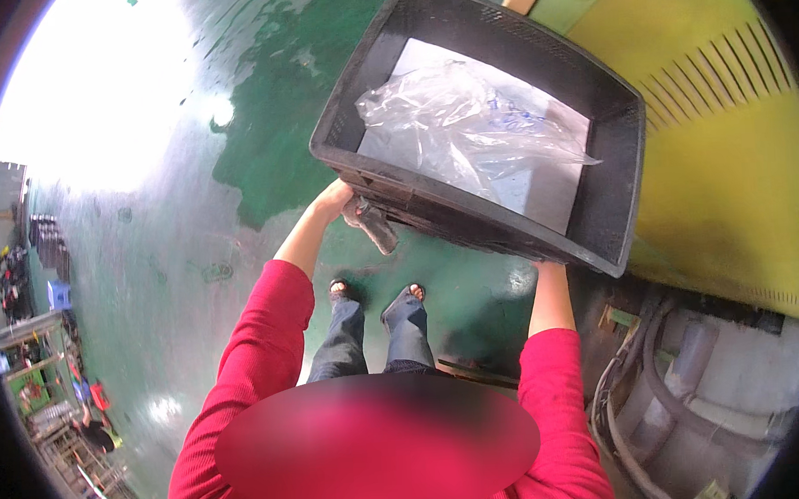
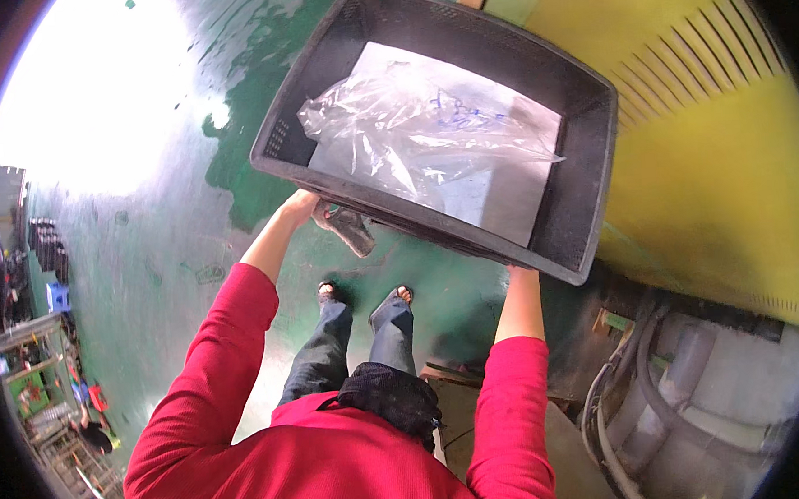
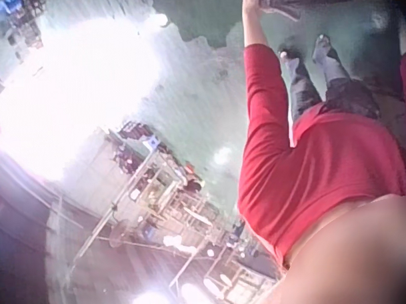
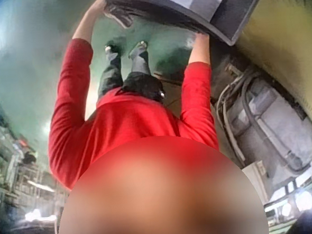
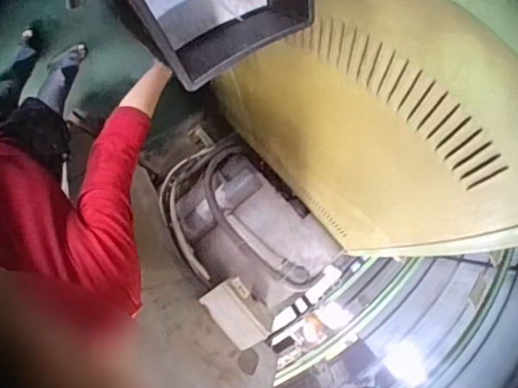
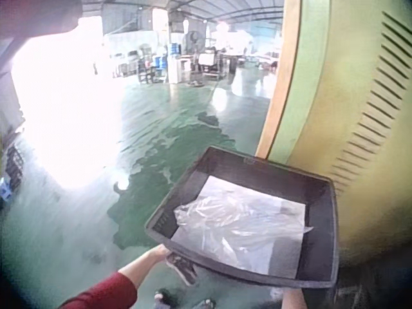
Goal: The person sits on the factory floor and wipes the inside of black plastic crates with a cloth. They place a white sheet of paper inside each cleaned crate and stack them.
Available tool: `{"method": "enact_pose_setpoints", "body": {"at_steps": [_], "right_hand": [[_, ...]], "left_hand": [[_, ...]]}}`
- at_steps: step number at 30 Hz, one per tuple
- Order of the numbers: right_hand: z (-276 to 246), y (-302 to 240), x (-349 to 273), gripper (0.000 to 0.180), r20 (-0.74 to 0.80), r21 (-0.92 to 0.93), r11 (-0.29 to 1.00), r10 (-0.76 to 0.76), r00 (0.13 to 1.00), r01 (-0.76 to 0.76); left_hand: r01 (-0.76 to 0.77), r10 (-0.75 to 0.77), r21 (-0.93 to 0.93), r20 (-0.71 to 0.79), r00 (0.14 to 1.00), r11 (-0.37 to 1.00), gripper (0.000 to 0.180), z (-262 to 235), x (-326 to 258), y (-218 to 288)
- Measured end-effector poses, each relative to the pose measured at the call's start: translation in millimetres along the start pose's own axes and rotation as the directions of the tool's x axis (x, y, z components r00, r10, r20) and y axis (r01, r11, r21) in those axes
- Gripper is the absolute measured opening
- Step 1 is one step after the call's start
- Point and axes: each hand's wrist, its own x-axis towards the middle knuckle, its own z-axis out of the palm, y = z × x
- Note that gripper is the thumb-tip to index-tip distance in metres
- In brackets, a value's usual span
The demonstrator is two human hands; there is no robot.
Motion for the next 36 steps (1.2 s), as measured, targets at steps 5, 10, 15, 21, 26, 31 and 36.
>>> {"method": "enact_pose_setpoints", "body": {"at_steps": [5,10,15,21,26,31,36], "right_hand": [[-1.4,0.5,12.2,0.051,0.004,0.043,0.998,-0.044,0.999,0.043],[-6.0,0.8,16.5,0.050,0.013,0.074,0.993,-0.088,0.996,0.086],[-8.0,-19.2,14.4,0.049,0.029,0.094,0.982,-0.166,0.986,0.163],[6.9,-37.0,-14.5,0.049,0.056,0.113,0.953,-0.289,0.956,0.281],[22.9,-51.1,-73.3,0.048,0.078,0.133,0.883,-0.461,0.884,0.449],[36.6,-32.2,-187.9,0.047,0.090,0.133,0.784,-0.618,0.781,0.606],[14.1,49.7,-301.9,0.047,0.037,0.086,0.726,-0.687,0.726,0.683]], "left_hand": [[-0.137,0.146,0.138,-0.062,0.987,0.981,0.030,10.4,1.0,-1.2],[-0.186,0.186,-0.018,0.004,0.983,0.982,0.028,6.5,8.4,-9.2],[-0.258,0.266,-0.243,0.001,0.964,0.935,0.033,11.9,-11.9,13.9],[-0.245,0.262,-0.269,0.029,0.965,0.932,0.049,5.2,-20.1,24.9],[-0.358,0.375,-0.236,0.029,0.927,0.903,0.047,-2.9,-50.9,43.9],[-0.454,0.480,-0.179,0.142,0.866,0.873,0.052,-43.4,-97.7,31.7],[-0.342,0.339,-0.043,0.305,0.890,0.939,0.027,-110.1,-176.4,-9.9]]}}
